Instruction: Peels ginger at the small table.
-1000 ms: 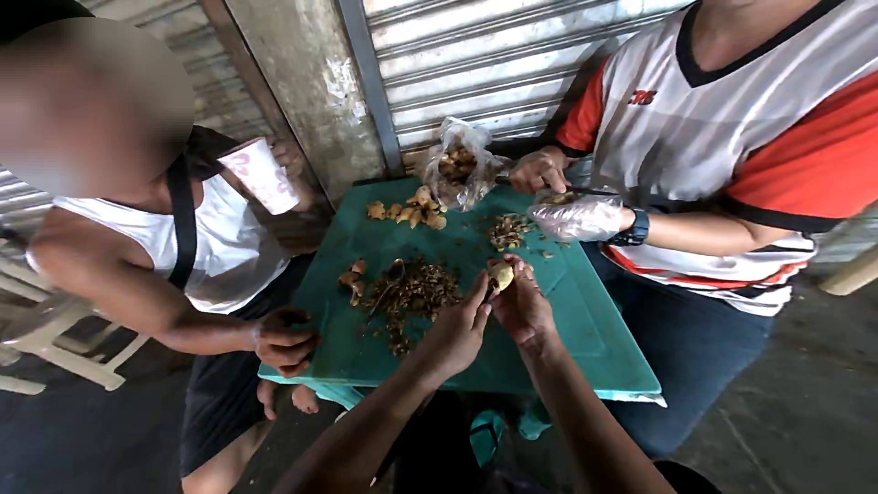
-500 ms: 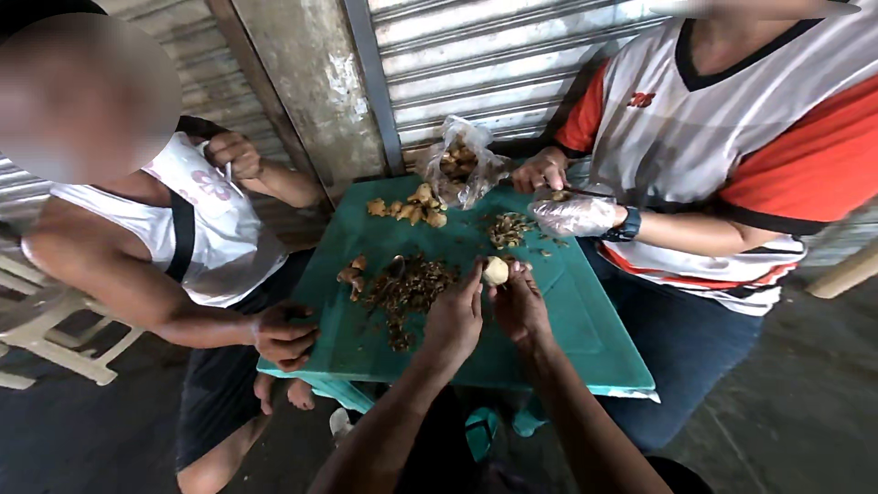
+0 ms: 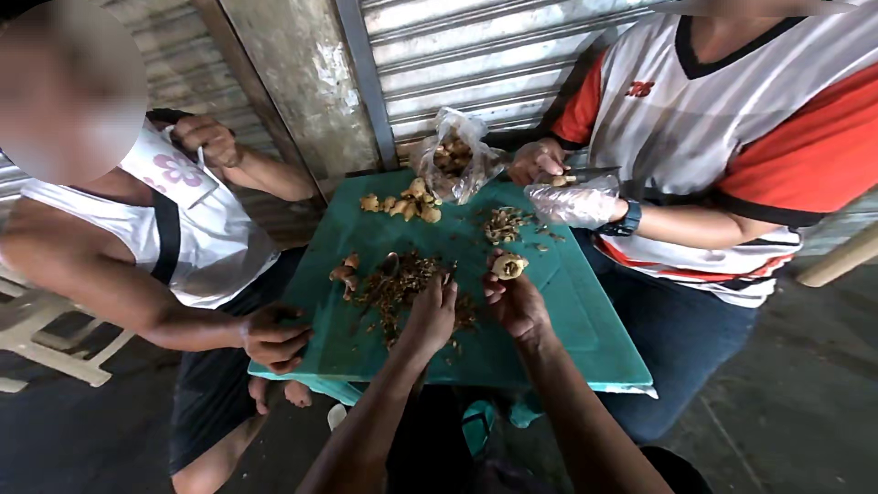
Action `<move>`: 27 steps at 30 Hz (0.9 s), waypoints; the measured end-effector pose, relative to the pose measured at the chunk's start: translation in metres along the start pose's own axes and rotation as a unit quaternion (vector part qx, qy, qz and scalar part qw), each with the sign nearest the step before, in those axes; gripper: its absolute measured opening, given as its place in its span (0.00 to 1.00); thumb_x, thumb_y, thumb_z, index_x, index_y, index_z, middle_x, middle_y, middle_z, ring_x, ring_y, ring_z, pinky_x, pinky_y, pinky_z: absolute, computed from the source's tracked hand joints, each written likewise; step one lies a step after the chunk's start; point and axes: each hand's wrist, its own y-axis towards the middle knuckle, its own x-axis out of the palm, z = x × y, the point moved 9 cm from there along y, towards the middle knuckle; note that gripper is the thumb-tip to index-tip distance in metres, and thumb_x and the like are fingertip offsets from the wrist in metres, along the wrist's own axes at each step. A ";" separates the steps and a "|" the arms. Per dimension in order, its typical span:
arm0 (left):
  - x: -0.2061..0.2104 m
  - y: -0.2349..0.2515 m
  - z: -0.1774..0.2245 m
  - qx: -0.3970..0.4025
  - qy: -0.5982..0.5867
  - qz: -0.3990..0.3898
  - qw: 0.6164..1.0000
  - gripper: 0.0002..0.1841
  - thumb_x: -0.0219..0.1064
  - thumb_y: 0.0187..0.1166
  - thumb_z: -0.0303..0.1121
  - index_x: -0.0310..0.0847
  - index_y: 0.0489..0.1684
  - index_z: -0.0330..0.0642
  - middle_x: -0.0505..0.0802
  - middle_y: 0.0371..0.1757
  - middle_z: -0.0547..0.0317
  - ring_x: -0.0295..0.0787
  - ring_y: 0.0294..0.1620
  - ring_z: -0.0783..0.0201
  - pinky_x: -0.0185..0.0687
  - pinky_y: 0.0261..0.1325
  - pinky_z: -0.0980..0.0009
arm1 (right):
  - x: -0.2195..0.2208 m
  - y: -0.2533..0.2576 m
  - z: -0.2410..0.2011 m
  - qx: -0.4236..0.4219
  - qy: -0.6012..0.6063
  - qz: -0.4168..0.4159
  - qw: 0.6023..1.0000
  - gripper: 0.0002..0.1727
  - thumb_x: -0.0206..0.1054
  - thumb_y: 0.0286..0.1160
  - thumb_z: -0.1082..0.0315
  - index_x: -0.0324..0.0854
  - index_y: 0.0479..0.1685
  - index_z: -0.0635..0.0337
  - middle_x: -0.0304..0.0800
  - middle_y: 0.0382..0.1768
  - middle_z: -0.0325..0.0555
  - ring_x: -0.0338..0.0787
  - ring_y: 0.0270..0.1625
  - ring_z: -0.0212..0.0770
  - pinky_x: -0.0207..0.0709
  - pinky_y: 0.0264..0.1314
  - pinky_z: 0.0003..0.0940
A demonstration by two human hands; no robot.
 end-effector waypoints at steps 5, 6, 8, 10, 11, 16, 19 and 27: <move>0.019 -0.016 0.026 0.094 -0.049 -0.031 0.994 0.24 0.52 0.94 0.42 0.56 0.87 0.50 0.88 0.49 0.45 0.85 0.36 0.55 0.84 0.41 0.57 | 0.000 -0.003 -0.002 -0.016 -0.022 0.019 0.999 0.21 0.38 0.95 0.55 0.80 0.54 0.48 0.89 0.37 0.37 0.87 0.29 0.28 0.82 0.30 0.20; 0.025 -0.019 0.031 0.109 -0.066 -0.048 0.991 0.26 0.52 0.94 0.41 0.53 0.90 0.55 0.88 0.51 0.46 0.83 0.33 0.57 0.82 0.38 0.59 | 0.002 -0.004 -0.004 -0.029 -0.028 0.019 0.999 0.22 0.38 0.95 0.56 0.81 0.53 0.47 0.90 0.37 0.36 0.88 0.30 0.28 0.83 0.32 0.21; 0.032 -0.023 0.037 0.124 -0.063 -0.076 0.987 0.29 0.51 0.94 0.40 0.49 0.94 0.57 0.86 0.66 0.47 0.88 0.44 0.56 0.85 0.49 0.56 | 0.005 -0.007 -0.007 -0.050 -0.051 0.009 0.997 0.22 0.36 0.96 0.56 0.79 0.54 0.46 0.91 0.41 0.34 0.91 0.38 0.29 0.86 0.41 0.24; 0.036 -0.024 0.039 0.129 -0.046 -0.087 0.987 0.30 0.50 0.95 0.38 0.46 0.95 0.55 0.79 0.80 0.50 0.88 0.56 0.55 0.83 0.60 0.55 | 0.005 -0.007 -0.009 -0.061 -0.054 0.010 0.997 0.21 0.38 0.96 0.58 0.80 0.53 0.46 0.92 0.42 0.34 0.92 0.41 0.30 0.87 0.44 0.26; 0.037 -0.023 0.039 0.132 -0.039 -0.086 0.987 0.30 0.50 0.95 0.38 0.46 0.96 0.53 0.77 0.82 0.50 0.88 0.61 0.54 0.83 0.65 0.54 | 0.005 -0.007 -0.010 -0.064 -0.060 0.010 0.996 0.20 0.38 0.96 0.58 0.80 0.53 0.46 0.92 0.42 0.33 0.92 0.42 0.30 0.87 0.45 0.26; 0.037 -0.017 0.032 0.105 -0.001 -0.081 0.991 0.30 0.50 0.95 0.40 0.45 0.96 0.55 0.88 0.65 0.38 0.90 0.55 0.45 0.83 0.61 0.47 | 0.006 -0.008 -0.016 -0.110 -0.111 -0.005 0.988 0.18 0.41 0.95 0.59 0.79 0.54 0.48 0.91 0.44 0.35 0.92 0.45 0.31 0.87 0.50 0.27; 0.027 -0.013 0.032 0.084 0.012 -0.071 0.994 0.28 0.47 0.96 0.42 0.48 0.94 0.56 0.89 0.58 0.37 0.89 0.45 0.46 0.84 0.51 0.48 | 0.010 -0.006 -0.017 -0.128 -0.136 -0.032 0.982 0.16 0.42 0.94 0.60 0.77 0.54 0.47 0.91 0.45 0.37 0.92 0.45 0.33 0.88 0.48 0.29; 0.027 -0.016 0.023 0.052 0.002 -0.134 0.990 0.28 0.45 0.96 0.46 0.44 0.95 0.64 0.83 0.38 0.48 0.73 0.23 0.59 0.74 0.28 0.62 | 0.017 -0.009 -0.011 -0.102 -0.145 -0.055 0.983 0.23 0.36 0.95 0.59 0.81 0.48 0.48 0.91 0.41 0.35 0.91 0.43 0.29 0.87 0.48 0.26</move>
